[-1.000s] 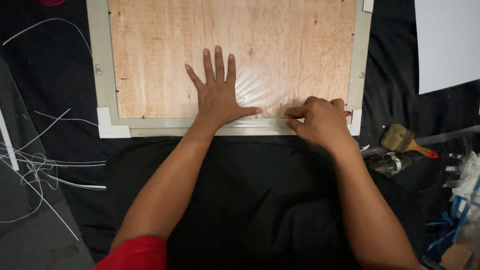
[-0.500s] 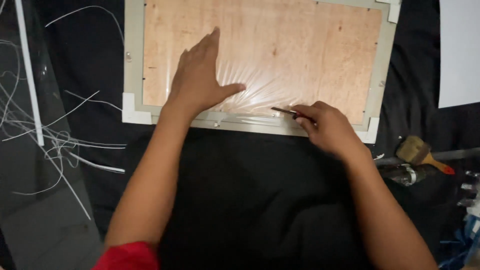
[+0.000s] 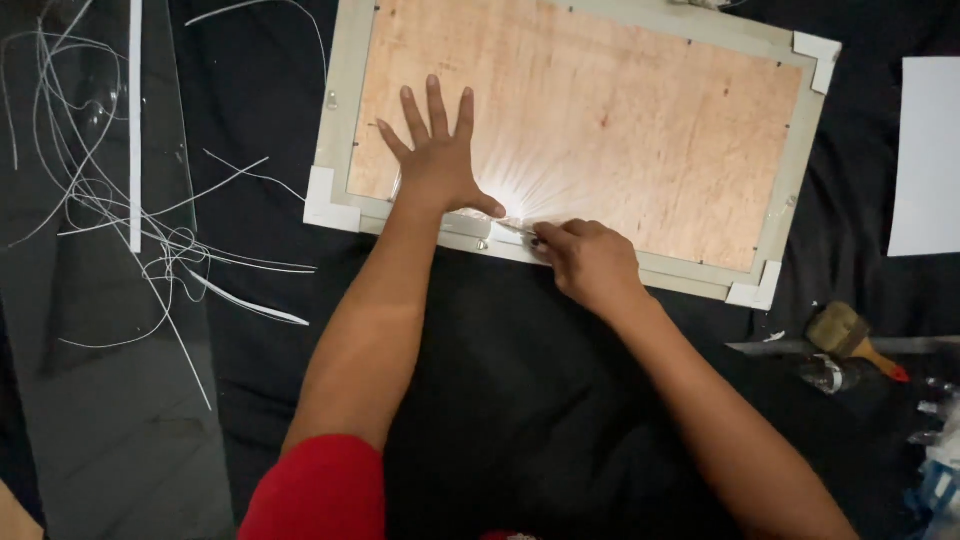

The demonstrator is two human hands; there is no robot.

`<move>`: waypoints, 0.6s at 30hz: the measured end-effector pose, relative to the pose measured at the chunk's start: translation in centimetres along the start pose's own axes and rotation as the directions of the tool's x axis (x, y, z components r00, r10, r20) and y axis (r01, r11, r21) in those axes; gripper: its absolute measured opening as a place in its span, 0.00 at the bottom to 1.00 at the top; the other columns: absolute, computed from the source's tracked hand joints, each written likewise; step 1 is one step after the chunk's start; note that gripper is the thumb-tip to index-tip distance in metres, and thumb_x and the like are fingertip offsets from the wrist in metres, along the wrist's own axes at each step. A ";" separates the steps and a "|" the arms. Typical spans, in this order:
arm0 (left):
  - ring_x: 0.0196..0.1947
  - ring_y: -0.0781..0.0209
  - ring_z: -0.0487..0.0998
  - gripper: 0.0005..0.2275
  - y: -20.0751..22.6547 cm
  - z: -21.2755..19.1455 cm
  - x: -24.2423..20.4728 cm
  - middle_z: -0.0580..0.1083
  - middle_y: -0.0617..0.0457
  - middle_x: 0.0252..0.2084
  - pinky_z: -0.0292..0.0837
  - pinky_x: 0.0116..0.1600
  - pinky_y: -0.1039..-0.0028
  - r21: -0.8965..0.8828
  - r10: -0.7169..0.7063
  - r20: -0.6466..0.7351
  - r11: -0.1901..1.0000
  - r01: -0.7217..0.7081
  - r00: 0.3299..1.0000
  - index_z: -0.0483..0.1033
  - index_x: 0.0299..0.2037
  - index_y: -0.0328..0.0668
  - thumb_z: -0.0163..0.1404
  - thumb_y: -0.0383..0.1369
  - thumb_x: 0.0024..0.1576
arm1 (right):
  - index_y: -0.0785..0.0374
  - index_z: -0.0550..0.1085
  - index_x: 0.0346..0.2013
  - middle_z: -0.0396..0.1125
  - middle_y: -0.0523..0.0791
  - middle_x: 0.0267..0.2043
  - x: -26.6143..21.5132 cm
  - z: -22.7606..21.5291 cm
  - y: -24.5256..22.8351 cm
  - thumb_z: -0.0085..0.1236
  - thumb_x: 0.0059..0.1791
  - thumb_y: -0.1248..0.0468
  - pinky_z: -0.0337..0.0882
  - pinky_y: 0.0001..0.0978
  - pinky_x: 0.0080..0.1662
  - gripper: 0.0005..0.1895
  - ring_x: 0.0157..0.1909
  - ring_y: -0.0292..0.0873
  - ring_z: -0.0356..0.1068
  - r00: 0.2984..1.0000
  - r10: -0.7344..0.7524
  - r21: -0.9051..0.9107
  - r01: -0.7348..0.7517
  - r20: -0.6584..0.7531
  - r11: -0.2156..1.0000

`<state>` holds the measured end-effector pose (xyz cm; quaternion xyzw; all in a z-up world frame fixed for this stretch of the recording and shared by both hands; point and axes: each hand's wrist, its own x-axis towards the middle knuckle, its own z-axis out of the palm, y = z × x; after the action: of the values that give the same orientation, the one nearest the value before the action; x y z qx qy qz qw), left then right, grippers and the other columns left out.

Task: Removing the wooden back panel from a picture frame using a utility knife to cut the edges.

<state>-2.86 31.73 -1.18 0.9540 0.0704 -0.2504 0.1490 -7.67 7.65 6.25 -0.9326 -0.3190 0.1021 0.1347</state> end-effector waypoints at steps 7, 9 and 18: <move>0.70 0.25 0.15 0.70 0.2 -0.2 0.0 0.21 0.31 0.75 0.23 0.66 0.22 0.001 -0.004 0.012 1.000 0.004 1.000 0.31 0.79 0.46 0.70 0.61 0.32 | 0.52 0.80 0.49 0.75 0.43 0.40 1.1 1.0 -0.4 0.58 0.50 0.59 0.70 0.40 0.32 0.13 0.35 0.50 0.74 0.999 0.008 -0.044 -0.006 0.054 0.999; 0.70 0.25 0.15 0.70 0.2 -0.1 0.2 0.21 0.31 0.75 0.23 0.66 0.22 0.009 -0.004 0.010 1.000 0.004 1.000 0.31 0.79 0.46 0.69 0.62 0.32 | 0.51 0.81 0.49 0.75 0.43 0.40 1.4 1.1 -0.2 0.59 0.49 0.59 0.71 0.41 0.33 0.14 0.35 0.50 0.73 0.998 0.010 -0.065 -0.006 0.067 0.998; 0.70 0.25 0.14 0.70 0.3 -0.4 0.0 0.21 0.31 0.75 0.22 0.65 0.22 -0.011 -0.006 0.027 1.000 0.006 1.000 0.31 0.79 0.46 0.71 0.60 0.31 | 0.52 0.82 0.49 0.74 0.45 0.39 1.8 0.7 0.3 0.59 0.45 0.62 0.70 0.41 0.36 0.17 0.36 0.51 0.72 0.990 -0.037 -0.138 0.055 0.133 0.989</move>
<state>-2.58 31.55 -0.79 0.9494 0.0728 -0.2634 0.1547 -6.31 8.69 5.30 -0.9235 -0.3550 0.1368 0.0496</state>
